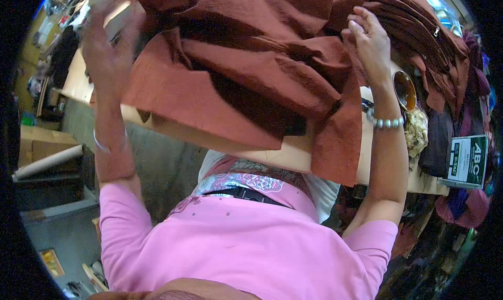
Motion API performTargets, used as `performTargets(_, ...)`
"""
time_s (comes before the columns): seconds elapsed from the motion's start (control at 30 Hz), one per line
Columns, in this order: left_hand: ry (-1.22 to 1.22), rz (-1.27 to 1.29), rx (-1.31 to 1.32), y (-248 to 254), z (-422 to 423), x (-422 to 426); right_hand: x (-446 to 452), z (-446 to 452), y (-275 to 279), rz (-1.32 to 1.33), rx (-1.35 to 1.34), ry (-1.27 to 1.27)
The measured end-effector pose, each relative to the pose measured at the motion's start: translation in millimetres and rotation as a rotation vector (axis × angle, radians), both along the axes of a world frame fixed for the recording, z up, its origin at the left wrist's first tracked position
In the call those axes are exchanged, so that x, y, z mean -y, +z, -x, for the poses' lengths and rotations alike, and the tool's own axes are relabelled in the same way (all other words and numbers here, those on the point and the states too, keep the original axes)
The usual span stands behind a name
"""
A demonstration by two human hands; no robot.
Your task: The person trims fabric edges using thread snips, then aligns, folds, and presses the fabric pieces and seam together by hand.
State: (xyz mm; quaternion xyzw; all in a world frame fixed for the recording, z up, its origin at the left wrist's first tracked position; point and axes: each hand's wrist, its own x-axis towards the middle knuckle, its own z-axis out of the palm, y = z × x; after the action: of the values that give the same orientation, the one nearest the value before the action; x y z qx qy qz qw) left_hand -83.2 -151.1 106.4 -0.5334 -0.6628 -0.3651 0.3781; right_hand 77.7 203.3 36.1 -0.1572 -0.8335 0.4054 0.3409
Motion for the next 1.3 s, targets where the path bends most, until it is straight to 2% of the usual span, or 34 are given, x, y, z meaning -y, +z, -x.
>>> performTargets(0.03, -0.026, 0.211, -0.01, -7.3, -21.0, -2.7, 18.9, -7.5, 9.1, 0.029, -0.159, 0.004)
performTargets(0.07, -0.004, 0.311, 0.056, -17.5, -20.0, -6.9, 42.5, -16.1, 23.0, 0.009, -0.109, 0.003)
performTargets(0.13, 0.054, 0.514, 0.183, -42.7, -18.1, -8.1, 72.9, -21.1, 26.9, -0.263, -0.041, 0.178)
performTargets(0.17, 0.076, 0.55, 0.199, -55.1, -8.8, -8.0, 91.9, -21.4, 26.7, -0.372, 0.121, 0.211)
performTargets(0.2, 0.102, 0.584, 0.21, -67.0, 10.0, -9.2, 93.9, -13.8, 11.0, -0.629, 0.161, 0.244)
performTargets(0.27, 0.183, 0.64, 0.239, -83.6, 45.6, -11.9, 102.9, 0.8, -18.6, -0.744, 0.346, 0.17)
performTargets(0.33, 0.279, 0.682, 0.278, -95.3, 76.3, -16.2, 100.5, 13.3, -54.0, -0.754, 0.337, 0.166)
performTargets(0.43, 0.431, 0.941, 0.094, -109.4, 115.0, -11.6, 102.1, 10.9, -43.4, -0.941, 0.19, 0.241)
performTargets(0.47, 0.442, 0.898, 0.067, -115.7, 125.1, -13.9, 104.1, 9.3, -36.0, -1.026, 0.038, 0.243)
performTargets(0.5, 0.443, 0.854, 0.039, -119.7, 132.5, -17.1, 106.5, 5.5, -25.2, -1.031, 0.003, 0.242)
performTargets(0.57, 0.403, 0.713, 0.272, -104.1, 136.8, -31.5, 109.6, -2.9, -5.1, -1.031, -0.036, 0.222)
performTargets(0.6, 0.383, 0.669, 0.293, -92.5, 121.6, -39.4, 110.5, -5.7, 1.4, -1.02, -0.044, 0.204)
performTargets(0.63, 0.352, 0.71, 0.2, -96.8, 128.7, -40.6, 111.3, -7.2, 7.2, -0.994, -0.018, 0.215)
performTargets(0.73, 0.329, 0.708, 0.165, -119.3, 138.0, -55.7, 107.1, -8.2, -6.1, -0.973, -0.023, 0.288)
performTargets(0.93, 0.41, 0.967, 0.217, -118.4, 149.1, -92.3, 111.4, -17.8, -10.9, -0.942, 0.092, 0.299)
performTargets(0.97, 0.457, 1.081, 0.224, -113.7, 148.5, -98.4, 111.0, -18.7, -8.8, -0.932, 0.113, 0.296)
performTargets(1.07, 0.398, 0.799, -0.072, -115.4, 138.3, -105.7, 107.3, -19.4, -12.6, -0.907, 0.113, 0.273)
performTargets(1.17, 0.384, 1.008, -0.134, -101.3, 138.6, -103.9, 100.0, -21.8, -17.0, -0.817, 0.185, 0.205)
performTargets(1.2, 0.383, 1.088, -0.137, -86.9, 132.1, -99.4, 97.3, -25.6, -12.4, -0.694, 0.275, 0.234)
performTargets(1.23, 0.274, 0.999, -0.182, -74.1, 123.4, -87.9, 92.7, -29.0, -12.0, -0.662, 0.266, 0.251)
performTargets(1.27, 0.208, 0.909, -0.053, -73.0, 135.0, -80.7, 86.7, -31.7, -11.0, -0.636, 0.256, 0.266)
performTargets(1.3, 0.07, 0.7, 0.069, -63.0, 145.4, -68.4, 82.7, -33.8, -7.1, -0.623, 0.237, 0.241)
